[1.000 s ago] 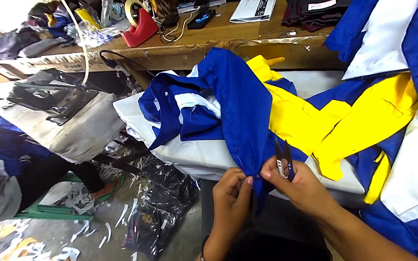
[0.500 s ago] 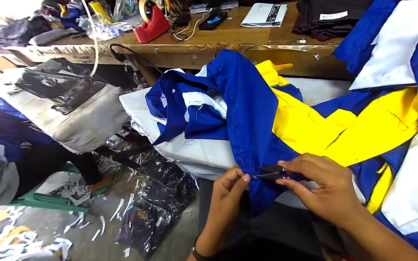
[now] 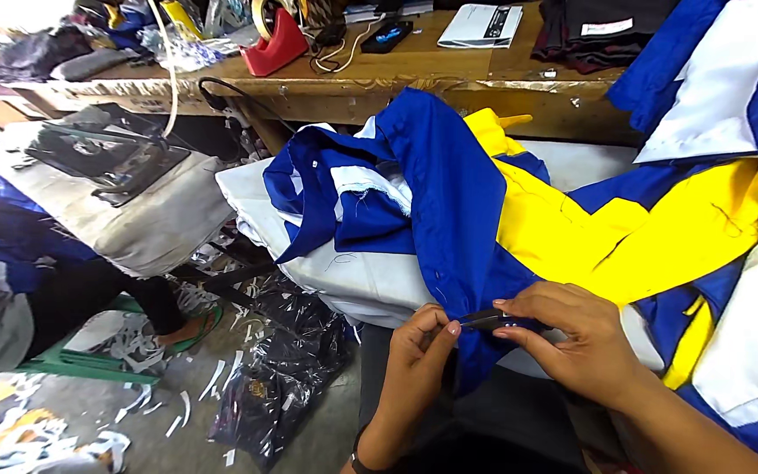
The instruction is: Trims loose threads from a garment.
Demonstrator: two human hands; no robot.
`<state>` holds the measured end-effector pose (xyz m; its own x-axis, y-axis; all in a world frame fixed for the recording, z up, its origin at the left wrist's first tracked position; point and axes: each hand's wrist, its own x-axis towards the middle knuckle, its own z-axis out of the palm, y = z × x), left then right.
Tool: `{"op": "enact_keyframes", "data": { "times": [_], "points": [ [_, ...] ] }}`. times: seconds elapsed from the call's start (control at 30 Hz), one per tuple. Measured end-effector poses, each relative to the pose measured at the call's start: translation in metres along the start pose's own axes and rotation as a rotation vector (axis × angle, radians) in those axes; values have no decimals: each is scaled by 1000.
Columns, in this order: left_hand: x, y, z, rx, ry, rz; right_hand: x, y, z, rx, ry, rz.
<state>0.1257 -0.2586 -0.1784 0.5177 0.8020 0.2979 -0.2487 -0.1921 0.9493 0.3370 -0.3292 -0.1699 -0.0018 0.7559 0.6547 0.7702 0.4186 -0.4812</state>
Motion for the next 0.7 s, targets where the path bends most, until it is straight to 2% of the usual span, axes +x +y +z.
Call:
{"op": "enact_keyframes", "data": {
  "times": [0.13, 0.3, 0.5, 0.7],
  "points": [
    [0, -2, -3, 19, -24, 36, 2, 0, 1, -2, -13, -19],
    [-2, 3, -2, -141, 30, -107, 0, -4, -2, 298, -17, 174],
    [-1, 6, -4, -324, 83, -293, -8, 1, -12, 48, -33, 136],
    [-2, 7, -1, -354, 73, -290, 0, 1, -14, 16, -72, 54]
  ]
}}
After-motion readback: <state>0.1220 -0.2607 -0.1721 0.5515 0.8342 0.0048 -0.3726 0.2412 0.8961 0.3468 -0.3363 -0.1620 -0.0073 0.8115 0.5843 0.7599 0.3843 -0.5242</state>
